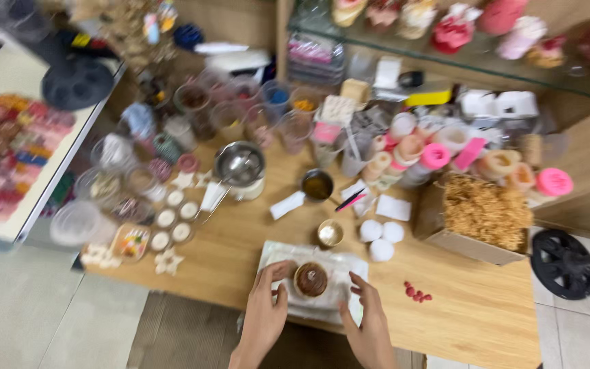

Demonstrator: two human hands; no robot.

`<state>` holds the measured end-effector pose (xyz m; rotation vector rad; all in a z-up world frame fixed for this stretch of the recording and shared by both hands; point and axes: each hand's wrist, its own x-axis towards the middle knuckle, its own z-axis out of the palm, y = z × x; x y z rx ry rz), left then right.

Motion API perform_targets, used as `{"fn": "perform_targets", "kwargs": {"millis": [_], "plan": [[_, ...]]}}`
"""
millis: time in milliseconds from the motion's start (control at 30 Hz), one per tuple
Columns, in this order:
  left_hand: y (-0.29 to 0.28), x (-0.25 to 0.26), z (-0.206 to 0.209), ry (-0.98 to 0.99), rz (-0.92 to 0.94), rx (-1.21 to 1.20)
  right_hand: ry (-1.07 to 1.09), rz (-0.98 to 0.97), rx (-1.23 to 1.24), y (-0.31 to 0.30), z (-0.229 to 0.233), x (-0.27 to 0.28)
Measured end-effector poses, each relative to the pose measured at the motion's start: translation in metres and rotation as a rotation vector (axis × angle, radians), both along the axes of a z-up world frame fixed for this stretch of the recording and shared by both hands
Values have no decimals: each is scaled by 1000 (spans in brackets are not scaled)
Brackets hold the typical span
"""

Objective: The person assembles a decorative candle by placing wax shavings into a round mold, adding a chocolate-shaped wax piece on top, and inserting a small wick.

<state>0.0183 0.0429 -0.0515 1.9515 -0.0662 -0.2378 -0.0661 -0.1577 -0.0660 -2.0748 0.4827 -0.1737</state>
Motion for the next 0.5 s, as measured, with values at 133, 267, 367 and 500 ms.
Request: {"fn": "perform_targets", "kwargs": {"millis": [133,267,367,500], "plan": [[-30,7,1,-96,36,-171,2,-45,25,-32,-33,0],[-66,27,-3,-197,6,-74,-26,-84,9,-71,-61,22],[-95,63,-2,-217,-60,-34,-128,-85,35,-124,-46,64],[-135,127,5,-223,-230,43,-364,-111,68,-190,25,144]]}}
